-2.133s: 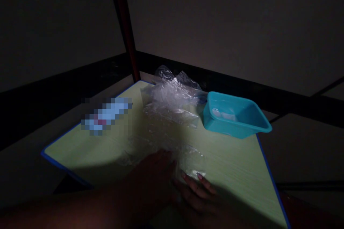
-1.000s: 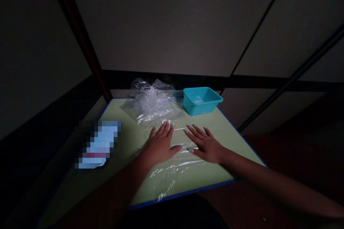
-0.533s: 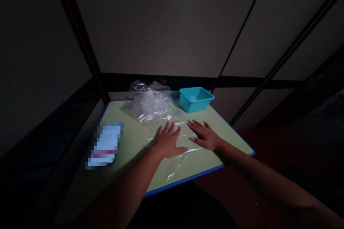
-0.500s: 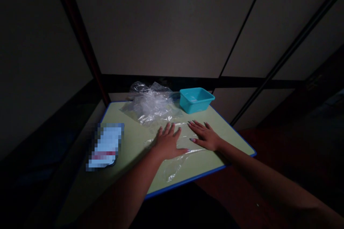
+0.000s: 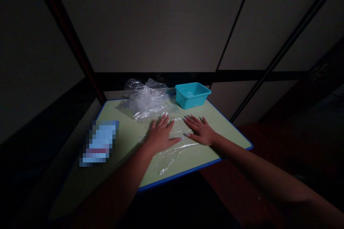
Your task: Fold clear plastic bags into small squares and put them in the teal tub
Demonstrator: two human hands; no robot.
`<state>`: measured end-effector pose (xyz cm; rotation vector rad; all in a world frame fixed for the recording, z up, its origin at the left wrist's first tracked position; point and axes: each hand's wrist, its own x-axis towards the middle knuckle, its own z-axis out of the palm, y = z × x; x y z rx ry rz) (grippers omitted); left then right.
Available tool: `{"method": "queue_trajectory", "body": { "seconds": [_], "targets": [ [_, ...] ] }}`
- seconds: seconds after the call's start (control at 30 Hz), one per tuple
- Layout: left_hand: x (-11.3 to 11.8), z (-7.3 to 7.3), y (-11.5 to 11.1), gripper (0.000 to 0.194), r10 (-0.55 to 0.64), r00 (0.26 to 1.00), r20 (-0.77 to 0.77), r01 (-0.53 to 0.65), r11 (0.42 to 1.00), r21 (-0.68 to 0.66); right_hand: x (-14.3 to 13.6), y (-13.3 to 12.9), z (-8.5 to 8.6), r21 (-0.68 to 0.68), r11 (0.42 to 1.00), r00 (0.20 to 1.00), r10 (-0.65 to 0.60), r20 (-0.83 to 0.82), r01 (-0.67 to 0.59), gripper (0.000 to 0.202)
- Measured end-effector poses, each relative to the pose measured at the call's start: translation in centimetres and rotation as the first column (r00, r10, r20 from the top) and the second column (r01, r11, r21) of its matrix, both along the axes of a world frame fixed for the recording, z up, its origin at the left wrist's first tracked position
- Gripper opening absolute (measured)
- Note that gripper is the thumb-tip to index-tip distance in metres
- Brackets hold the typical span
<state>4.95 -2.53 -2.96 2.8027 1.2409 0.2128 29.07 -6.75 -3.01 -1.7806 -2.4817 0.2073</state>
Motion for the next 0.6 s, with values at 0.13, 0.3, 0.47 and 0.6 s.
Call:
{"method": "queue_trajectory", "body": {
  "seconds": [0.13,0.3,0.47,0.6],
  "targets": [
    [0.1,-0.6,0.5,0.076,0.019,1.0,-0.005,-0.019,1.0,-0.007,-0.2,0.3,0.5,0.012,0.999,0.999,0.03,0.022,-0.031,0.075],
    [0.2,-1.2,0.3,0.061,0.06,0.998,-0.011,-0.06,0.998,-0.012,-1.4,1.1,1.2,-0.035,0.971,0.97,0.24,0.043,-0.238,0.083],
    [0.5,-0.8,0.2,0.06,0.111,0.994,-0.016,-0.111,0.994,-0.01,-1.6,1.5,1.2,-0.134,0.914,0.919,0.392,0.044,-0.383,0.085],
    [1.5,-0.2,0.8,0.055,0.036,0.999,-0.013,-0.036,0.999,-0.007,-0.9,1.5,1.3,-0.168,0.898,0.91,0.415,0.019,-0.406,0.084]
  ]
}}
